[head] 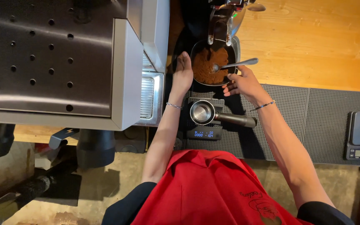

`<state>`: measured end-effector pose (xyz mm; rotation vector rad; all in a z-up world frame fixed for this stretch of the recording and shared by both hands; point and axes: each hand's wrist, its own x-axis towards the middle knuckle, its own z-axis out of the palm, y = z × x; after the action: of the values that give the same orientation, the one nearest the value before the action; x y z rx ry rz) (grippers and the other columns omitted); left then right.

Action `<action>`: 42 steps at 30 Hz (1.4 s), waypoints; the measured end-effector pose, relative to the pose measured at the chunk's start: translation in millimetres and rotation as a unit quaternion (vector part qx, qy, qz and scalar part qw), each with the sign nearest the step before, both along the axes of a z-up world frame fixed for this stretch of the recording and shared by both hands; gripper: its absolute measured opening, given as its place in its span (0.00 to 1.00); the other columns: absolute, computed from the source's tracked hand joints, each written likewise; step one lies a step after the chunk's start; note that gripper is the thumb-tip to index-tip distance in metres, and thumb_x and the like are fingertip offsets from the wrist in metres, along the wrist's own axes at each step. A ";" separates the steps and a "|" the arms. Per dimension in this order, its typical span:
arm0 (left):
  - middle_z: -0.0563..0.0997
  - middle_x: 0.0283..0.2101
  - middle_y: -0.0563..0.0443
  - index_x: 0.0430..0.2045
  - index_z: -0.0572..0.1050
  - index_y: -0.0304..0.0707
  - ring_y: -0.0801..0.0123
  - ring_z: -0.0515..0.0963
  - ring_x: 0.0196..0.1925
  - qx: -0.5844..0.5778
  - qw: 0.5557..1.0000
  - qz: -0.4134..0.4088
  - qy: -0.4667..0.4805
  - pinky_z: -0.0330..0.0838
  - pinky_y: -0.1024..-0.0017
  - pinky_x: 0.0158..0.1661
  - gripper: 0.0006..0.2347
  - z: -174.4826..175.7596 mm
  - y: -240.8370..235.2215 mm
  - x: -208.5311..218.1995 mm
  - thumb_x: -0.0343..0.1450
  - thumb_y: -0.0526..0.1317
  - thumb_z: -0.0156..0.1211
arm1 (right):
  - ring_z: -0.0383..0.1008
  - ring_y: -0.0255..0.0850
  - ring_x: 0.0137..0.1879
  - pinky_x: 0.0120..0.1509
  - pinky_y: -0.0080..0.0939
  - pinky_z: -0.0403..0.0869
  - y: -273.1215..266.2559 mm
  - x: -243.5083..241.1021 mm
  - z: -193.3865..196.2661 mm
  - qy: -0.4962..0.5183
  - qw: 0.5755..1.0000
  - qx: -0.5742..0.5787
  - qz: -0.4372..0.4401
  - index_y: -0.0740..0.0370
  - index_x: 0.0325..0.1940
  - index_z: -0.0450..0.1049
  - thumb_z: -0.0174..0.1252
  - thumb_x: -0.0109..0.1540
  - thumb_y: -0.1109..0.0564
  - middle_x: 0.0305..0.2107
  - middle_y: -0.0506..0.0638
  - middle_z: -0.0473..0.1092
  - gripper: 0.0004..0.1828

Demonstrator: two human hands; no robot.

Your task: The person scoops ground coffee from a container into a portafilter basket using a spoon. They then use a tamper to press the grounds flat and wipe the portafilter with a cloth. The person repeats this process for a second portafilter.

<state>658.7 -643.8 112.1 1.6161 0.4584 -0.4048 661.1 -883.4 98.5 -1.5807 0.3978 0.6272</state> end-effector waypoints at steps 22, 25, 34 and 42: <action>0.43 0.79 0.27 0.76 0.43 0.33 0.38 0.41 0.81 -0.053 0.998 0.010 0.014 0.40 0.41 0.76 0.40 58.0 -1.3 -13.0 0.76 0.68 0.30 | 0.76 0.41 0.35 0.33 0.36 0.79 11.1 -23.7 47.3 -0.363 0.918 -0.157 -0.025 0.67 0.55 0.80 0.62 0.73 0.63 0.35 0.59 0.74 0.07; 0.39 0.79 0.26 0.76 0.40 0.37 0.33 0.39 0.80 -0.110 0.993 0.036 0.006 0.45 0.33 0.72 0.39 81.6 2.7 -20.0 0.76 0.66 0.33 | 0.78 0.43 0.40 0.34 0.34 0.77 5.2 -22.1 52.4 -0.409 0.885 -0.218 -0.030 0.65 0.55 0.81 0.60 0.74 0.63 0.39 0.58 0.75 0.07; 0.31 0.77 0.21 0.76 0.35 0.35 0.23 0.33 0.78 -0.194 0.980 0.051 -0.004 0.49 0.19 0.63 0.40 70.6 0.6 -18.5 0.77 0.64 0.37 | 0.76 0.42 0.34 0.28 0.34 0.74 11.6 -3.1 24.8 -0.446 0.872 -0.200 0.037 0.64 0.54 0.82 0.61 0.73 0.64 0.37 0.61 0.77 0.07; 0.27 0.77 0.23 0.76 0.35 0.37 0.21 0.27 0.77 -0.248 0.966 0.070 -0.010 0.43 0.15 0.62 0.40 55.2 -3.9 -17.3 0.77 0.63 0.41 | 0.72 0.38 0.30 0.26 0.32 0.70 0.6 -13.8 24.9 -0.360 0.914 -0.185 0.002 0.70 0.57 0.77 0.48 0.77 0.64 0.38 0.62 0.75 0.12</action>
<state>641.4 -647.7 167.3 1.0948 0.4134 -0.3623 647.3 -882.8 123.4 -2.0419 -0.0529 -0.0704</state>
